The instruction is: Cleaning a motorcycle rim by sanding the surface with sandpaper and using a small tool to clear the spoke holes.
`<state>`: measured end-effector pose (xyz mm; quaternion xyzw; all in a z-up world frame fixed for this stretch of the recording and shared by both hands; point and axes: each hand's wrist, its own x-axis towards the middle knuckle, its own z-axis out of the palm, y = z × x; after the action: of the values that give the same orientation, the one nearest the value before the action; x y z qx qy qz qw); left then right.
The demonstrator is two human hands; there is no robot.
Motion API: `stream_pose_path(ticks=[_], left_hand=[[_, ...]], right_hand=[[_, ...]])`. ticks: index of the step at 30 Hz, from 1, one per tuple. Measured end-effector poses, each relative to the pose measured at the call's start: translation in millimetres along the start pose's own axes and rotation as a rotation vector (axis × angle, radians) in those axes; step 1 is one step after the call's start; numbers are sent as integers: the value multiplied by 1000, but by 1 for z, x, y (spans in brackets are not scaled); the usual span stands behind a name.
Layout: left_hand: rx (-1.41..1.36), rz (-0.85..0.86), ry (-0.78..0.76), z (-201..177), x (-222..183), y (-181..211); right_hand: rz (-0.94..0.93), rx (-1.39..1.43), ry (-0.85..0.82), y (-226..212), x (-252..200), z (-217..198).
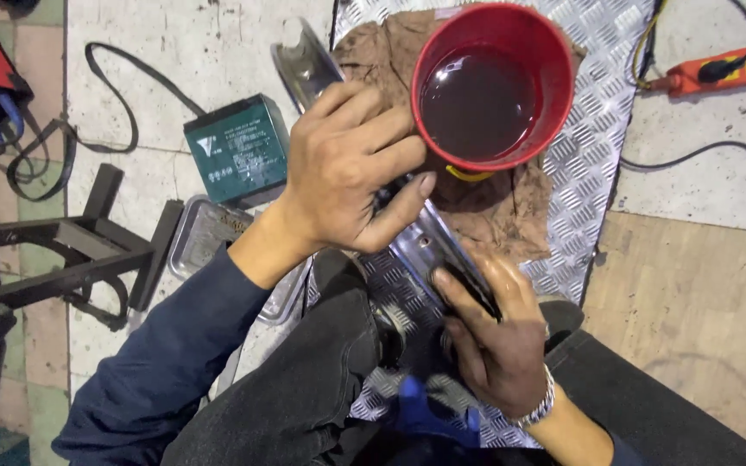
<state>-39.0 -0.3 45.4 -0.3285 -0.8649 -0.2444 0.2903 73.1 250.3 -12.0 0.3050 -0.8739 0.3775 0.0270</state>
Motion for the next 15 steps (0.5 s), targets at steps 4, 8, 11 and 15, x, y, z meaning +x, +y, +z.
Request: stream_pose_path(ticks=[4,8,11,15], left_hand=[[12,-20,-3,1,-1,3],[3,-6,-7,4,0,8],[21,-17,6,13,-7,12],[55,-31,14,18,-9,23]], right_hand=[[-9,-47,25,2,-12,-2],[23,27,25,-12,3,-8],[19,72,68,-11,-9,-6],[61,89,110,-14,-8,-5]])
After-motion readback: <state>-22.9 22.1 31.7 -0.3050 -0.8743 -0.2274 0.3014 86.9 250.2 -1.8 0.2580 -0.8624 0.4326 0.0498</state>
